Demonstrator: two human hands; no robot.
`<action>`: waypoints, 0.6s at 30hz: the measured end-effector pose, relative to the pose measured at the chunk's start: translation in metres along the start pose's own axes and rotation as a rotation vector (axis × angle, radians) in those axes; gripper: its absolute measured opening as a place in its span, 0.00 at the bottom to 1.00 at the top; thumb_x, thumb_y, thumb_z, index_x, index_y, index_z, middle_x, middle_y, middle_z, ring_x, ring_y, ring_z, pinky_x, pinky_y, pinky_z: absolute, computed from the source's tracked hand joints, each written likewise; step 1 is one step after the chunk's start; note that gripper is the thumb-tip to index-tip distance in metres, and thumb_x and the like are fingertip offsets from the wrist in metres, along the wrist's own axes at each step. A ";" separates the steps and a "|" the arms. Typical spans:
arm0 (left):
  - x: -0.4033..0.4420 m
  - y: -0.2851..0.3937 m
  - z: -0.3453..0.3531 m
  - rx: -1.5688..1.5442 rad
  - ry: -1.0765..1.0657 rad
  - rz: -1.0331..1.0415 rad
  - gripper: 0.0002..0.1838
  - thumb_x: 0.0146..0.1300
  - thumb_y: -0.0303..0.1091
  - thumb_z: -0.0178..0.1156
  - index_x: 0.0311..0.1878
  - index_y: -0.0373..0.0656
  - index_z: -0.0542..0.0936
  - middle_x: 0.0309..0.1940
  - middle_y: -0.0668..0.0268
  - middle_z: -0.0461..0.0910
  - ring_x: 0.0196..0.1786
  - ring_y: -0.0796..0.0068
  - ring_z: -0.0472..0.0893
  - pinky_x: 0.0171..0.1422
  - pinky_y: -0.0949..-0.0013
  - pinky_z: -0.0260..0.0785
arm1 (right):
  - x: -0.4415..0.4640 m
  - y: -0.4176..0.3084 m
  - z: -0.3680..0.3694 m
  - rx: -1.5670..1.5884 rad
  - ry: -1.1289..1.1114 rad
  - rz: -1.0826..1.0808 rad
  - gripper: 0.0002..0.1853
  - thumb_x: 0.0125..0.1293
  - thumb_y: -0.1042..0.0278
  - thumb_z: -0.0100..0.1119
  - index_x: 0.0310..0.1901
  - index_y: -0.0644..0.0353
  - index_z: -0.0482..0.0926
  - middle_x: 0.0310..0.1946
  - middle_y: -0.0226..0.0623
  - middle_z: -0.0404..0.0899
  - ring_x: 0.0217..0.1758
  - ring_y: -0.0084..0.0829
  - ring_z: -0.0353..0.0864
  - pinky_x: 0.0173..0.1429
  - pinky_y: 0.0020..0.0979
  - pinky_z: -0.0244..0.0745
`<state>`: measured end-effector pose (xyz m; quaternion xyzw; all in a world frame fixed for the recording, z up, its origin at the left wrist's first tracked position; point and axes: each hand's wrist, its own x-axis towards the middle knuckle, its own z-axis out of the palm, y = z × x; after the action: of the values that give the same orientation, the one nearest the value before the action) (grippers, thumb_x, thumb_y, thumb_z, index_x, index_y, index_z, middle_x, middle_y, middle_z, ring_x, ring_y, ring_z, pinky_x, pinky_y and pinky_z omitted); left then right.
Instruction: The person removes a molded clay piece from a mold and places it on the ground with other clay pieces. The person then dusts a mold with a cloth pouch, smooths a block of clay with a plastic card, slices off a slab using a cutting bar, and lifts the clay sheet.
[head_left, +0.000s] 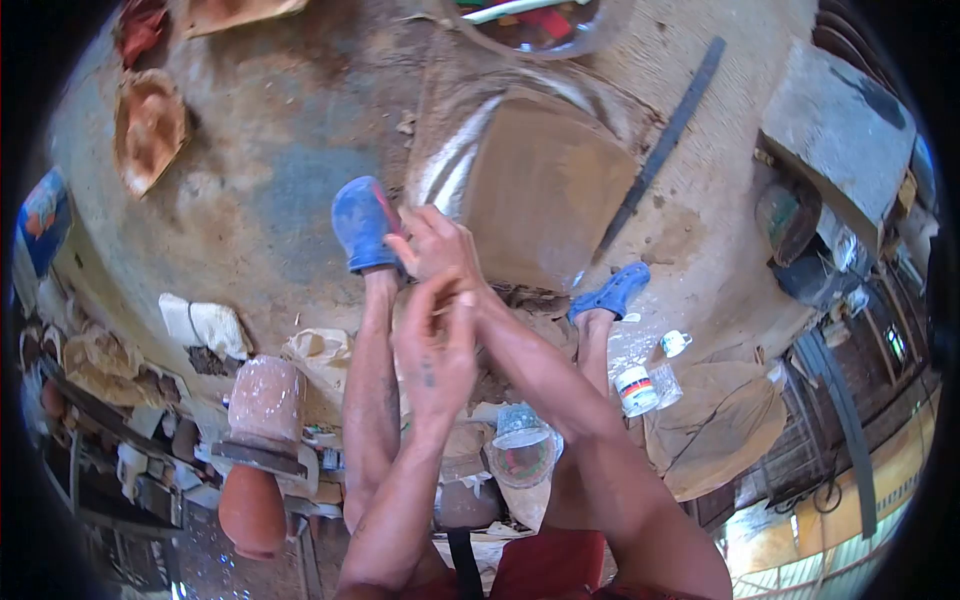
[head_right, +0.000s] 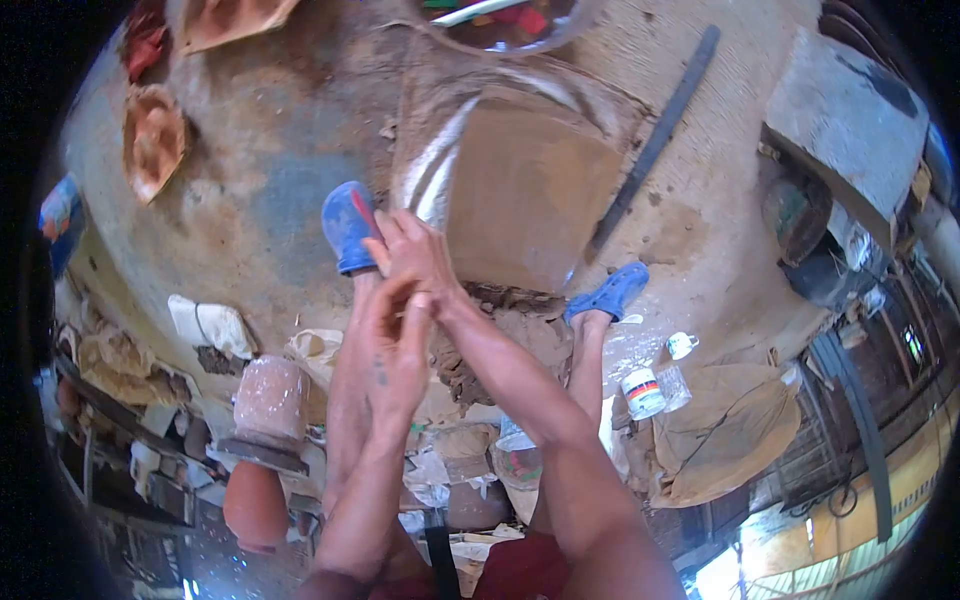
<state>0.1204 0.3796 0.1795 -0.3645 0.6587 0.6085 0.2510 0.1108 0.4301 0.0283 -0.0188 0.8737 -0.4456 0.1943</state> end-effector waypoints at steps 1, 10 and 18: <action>0.002 -0.003 0.001 -0.055 0.080 -0.019 0.16 0.77 0.27 0.61 0.64 0.35 0.79 0.54 0.59 0.85 0.55 0.72 0.84 0.61 0.68 0.76 | 0.003 0.000 -0.007 0.023 0.129 -0.012 0.10 0.67 0.62 0.69 0.45 0.57 0.84 0.39 0.42 0.81 0.42 0.47 0.84 0.46 0.47 0.82; -0.027 -0.047 0.041 0.060 -0.029 -0.111 0.16 0.76 0.30 0.64 0.62 0.35 0.82 0.50 0.60 0.88 0.53 0.73 0.86 0.60 0.67 0.78 | -0.064 0.237 -0.193 -0.439 0.606 0.701 0.20 0.71 0.57 0.70 0.54 0.63 0.79 0.45 0.49 0.84 0.48 0.51 0.86 0.53 0.51 0.80; -0.027 -0.082 0.079 0.154 -0.161 -0.109 0.17 0.76 0.31 0.64 0.63 0.35 0.82 0.50 0.59 0.88 0.53 0.73 0.86 0.59 0.68 0.78 | -0.055 0.274 -0.207 -0.246 0.379 0.916 0.29 0.68 0.55 0.71 0.63 0.63 0.74 0.50 0.59 0.85 0.55 0.61 0.85 0.60 0.56 0.77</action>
<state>0.1928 0.4630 0.1391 -0.3292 0.6605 0.5687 0.3633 0.1258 0.7663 -0.0601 0.4246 0.8581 -0.2043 0.2041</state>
